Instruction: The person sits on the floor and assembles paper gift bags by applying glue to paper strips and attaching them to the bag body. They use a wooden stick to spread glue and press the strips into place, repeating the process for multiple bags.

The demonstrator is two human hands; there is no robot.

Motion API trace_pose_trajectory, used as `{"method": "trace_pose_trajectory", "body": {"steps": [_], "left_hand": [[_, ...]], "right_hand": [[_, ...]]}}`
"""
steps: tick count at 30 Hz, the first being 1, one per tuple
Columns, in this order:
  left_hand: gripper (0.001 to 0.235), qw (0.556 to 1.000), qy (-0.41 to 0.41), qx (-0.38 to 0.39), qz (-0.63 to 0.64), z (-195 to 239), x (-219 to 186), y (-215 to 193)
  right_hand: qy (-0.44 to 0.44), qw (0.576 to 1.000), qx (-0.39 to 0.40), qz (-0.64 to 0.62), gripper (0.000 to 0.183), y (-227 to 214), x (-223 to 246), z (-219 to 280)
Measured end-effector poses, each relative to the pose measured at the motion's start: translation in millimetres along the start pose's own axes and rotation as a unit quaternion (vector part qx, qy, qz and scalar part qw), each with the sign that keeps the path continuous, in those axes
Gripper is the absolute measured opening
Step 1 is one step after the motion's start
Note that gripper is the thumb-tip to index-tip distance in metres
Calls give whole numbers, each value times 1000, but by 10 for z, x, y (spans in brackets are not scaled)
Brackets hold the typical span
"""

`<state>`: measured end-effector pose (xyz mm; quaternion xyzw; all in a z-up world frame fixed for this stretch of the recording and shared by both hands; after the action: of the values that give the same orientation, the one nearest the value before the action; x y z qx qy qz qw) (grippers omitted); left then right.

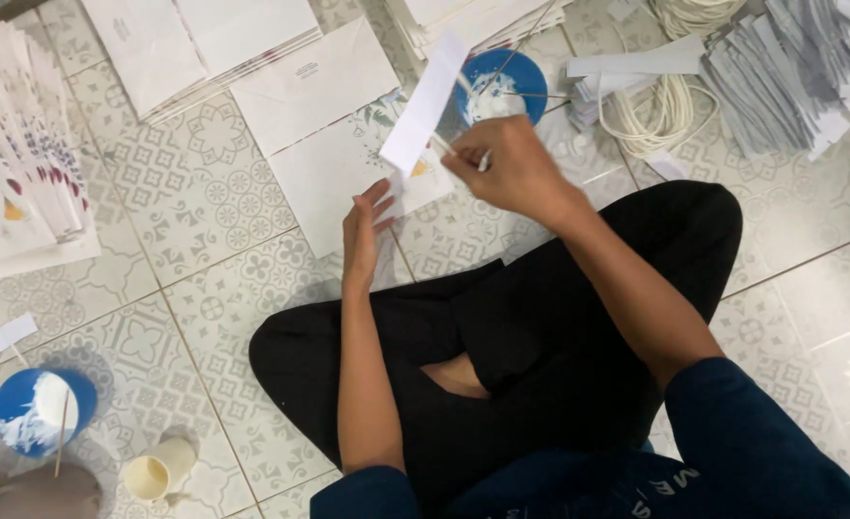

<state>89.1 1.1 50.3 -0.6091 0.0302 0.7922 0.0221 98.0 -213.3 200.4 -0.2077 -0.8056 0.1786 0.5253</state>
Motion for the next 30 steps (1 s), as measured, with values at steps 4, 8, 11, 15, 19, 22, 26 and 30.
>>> {"method": "trace_pose_trajectory", "body": {"steps": [4, 8, 11, 15, 19, 22, 26, 30], "left_hand": [[118, 975, 14, 68, 211, -11, 180, 171], [47, 977, -12, -75, 201, 45, 187, -65], [34, 964, -76, -148, 207, -30, 442, -286], [27, 927, -154, -160, 303, -65, 639, -327], [27, 928, -154, -153, 302, -142, 703, -288], [29, 930, -150, -153, 298, -157, 734, -274], [31, 929, -144, -178, 291, -146, 807, -350], [32, 923, -151, -212, 282, -149, 975, -476]], "right_hand": [[22, 998, 42, 42, 8, 708, 184, 103], [78, 981, 173, 26, 15, 1229, 72, 344], [132, 960, 241, 59, 34, 1022, -332, 358], [109, 947, 147, 266, 5, -99, -1615, 136], [244, 870, 145, 402, 28, -983, -2470, 291], [316, 837, 185, 406, 45, -1115, -2881, 548], [325, 864, 152, 353, 21, -1184, -3147, 660], [312, 838, 108, 434, 16, -1512, -3190, 709]]}}
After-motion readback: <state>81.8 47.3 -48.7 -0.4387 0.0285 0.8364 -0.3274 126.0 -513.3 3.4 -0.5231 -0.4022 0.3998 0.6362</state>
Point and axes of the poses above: each hand's wrist, its own z-axis away from the middle knuckle, its own y-axis out of the palm, x = y × z, the point moved 10 cm from there along -z, towards the middle knuckle, and after that the axes turned 5 degrees about -x, right-handed, at the moved point
